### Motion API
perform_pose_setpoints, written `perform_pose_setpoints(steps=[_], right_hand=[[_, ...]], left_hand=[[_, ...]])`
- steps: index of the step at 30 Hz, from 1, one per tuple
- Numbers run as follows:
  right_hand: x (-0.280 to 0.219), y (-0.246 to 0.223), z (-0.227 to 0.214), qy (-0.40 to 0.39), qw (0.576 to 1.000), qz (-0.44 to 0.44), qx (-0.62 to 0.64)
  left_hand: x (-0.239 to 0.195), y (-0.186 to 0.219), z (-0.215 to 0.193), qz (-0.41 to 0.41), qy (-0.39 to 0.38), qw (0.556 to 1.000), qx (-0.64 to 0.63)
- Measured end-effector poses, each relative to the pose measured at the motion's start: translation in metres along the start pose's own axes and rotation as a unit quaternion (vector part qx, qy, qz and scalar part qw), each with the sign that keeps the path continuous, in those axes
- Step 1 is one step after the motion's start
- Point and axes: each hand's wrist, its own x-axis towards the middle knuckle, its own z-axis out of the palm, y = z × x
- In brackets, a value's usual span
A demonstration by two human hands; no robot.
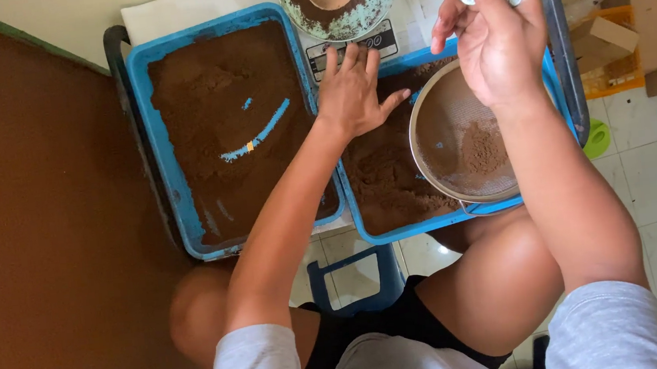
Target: The person sits on a low stool and uses a metal sieve to sift a brown powder from a blue bin into a white bowl placed on a digital scale. They use a ladle to scoop the powder into the sieve and tap the sieve to help the powder pass through.
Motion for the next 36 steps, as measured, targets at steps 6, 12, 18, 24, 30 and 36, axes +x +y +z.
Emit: perform_pose_setpoints(steps=[6,12,18,24,30,36], right_hand=[[-0.002,-0.002,0.003,0.002,1.0,0.002,0.005],[-0.003,0.003,0.005,0.004,1.0,-0.001,0.026],[-0.006,0.003,-0.001,0.035,0.999,0.008,0.028],[-0.009,-0.002,-0.003,0.043,0.999,0.005,0.011],[-0.01,-0.001,0.002,0.053,0.999,0.007,0.008],[-0.011,0.001,0.003,0.028,1.0,0.003,0.001]], left_hand=[[0.002,0.006,-0.023,-0.092,-0.106,0.982,-0.127],[-0.026,0.025,-0.044,-0.074,-0.074,0.985,-0.139],[-0.11,0.036,-0.094,-0.001,0.053,0.992,-0.115],[-0.152,-0.012,-0.124,-0.075,-0.043,0.977,-0.196],[-0.154,-0.029,-0.127,-0.108,0.086,0.961,-0.24],[-0.157,-0.039,-0.131,-0.121,0.101,0.962,-0.223]])
